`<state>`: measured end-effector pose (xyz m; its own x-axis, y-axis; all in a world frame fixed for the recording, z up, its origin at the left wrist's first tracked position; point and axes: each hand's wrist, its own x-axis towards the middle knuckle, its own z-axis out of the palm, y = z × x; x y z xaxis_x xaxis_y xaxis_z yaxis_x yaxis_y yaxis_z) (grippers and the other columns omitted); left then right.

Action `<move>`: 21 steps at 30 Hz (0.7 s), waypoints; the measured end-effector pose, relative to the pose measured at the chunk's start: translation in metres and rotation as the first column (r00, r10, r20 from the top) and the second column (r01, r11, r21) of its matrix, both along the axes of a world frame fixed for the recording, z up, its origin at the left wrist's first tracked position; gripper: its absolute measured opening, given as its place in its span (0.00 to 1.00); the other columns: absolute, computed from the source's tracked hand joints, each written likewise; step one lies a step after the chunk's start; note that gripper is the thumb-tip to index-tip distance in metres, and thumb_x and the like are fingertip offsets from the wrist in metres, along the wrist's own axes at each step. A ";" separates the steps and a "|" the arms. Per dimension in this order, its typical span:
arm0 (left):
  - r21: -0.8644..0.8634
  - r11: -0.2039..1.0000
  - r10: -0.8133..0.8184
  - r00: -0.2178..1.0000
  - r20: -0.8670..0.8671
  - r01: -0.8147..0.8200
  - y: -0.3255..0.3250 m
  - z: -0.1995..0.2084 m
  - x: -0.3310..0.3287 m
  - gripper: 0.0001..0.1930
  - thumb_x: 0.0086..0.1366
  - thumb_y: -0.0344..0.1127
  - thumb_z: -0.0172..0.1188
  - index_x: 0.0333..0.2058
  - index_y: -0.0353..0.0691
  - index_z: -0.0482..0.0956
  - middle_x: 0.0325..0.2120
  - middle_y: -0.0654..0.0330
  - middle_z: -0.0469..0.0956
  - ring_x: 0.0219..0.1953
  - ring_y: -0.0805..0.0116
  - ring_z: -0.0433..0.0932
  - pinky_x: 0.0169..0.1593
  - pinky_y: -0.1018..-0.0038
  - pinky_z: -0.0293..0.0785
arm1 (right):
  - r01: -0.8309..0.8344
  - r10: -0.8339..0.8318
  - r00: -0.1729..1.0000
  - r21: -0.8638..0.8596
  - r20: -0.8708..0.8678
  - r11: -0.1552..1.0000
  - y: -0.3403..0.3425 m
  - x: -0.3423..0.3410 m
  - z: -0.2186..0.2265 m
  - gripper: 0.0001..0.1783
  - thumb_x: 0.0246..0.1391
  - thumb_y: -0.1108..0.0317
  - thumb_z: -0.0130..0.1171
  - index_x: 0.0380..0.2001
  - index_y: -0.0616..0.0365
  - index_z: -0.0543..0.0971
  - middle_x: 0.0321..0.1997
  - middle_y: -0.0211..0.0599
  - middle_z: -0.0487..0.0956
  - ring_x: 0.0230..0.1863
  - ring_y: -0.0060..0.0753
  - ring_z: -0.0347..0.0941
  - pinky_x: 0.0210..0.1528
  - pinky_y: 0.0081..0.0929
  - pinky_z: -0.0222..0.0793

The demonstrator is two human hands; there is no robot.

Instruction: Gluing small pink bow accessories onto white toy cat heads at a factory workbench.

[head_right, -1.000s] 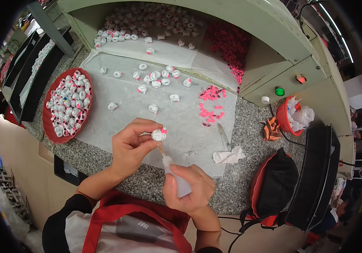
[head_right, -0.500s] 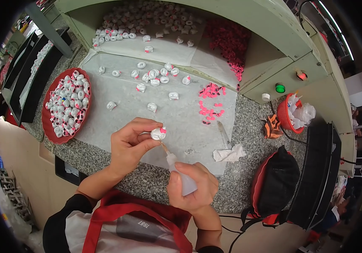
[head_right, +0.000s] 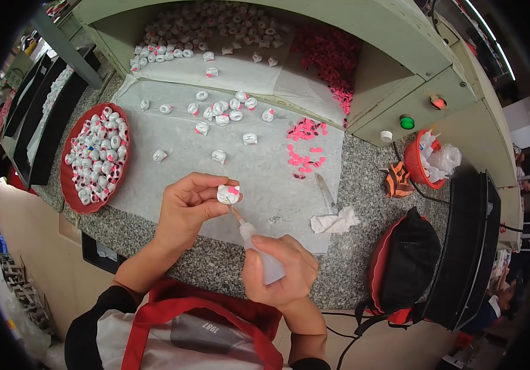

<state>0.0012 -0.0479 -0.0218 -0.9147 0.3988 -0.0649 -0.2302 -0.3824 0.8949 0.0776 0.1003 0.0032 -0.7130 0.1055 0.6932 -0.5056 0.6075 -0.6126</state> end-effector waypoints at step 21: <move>-0.053 0.999 0.005 1.000 0.019 -0.004 -0.001 -0.004 -0.005 0.17 0.49 0.15 0.54 0.40 0.32 0.70 0.38 0.52 0.74 0.39 0.65 0.75 0.44 0.74 0.71 | 0.148 -0.108 0.968 -0.170 0.228 0.974 0.002 0.003 0.002 0.11 0.39 0.73 0.56 0.30 0.66 0.72 0.23 0.38 0.76 0.19 0.29 0.71 0.20 0.19 0.64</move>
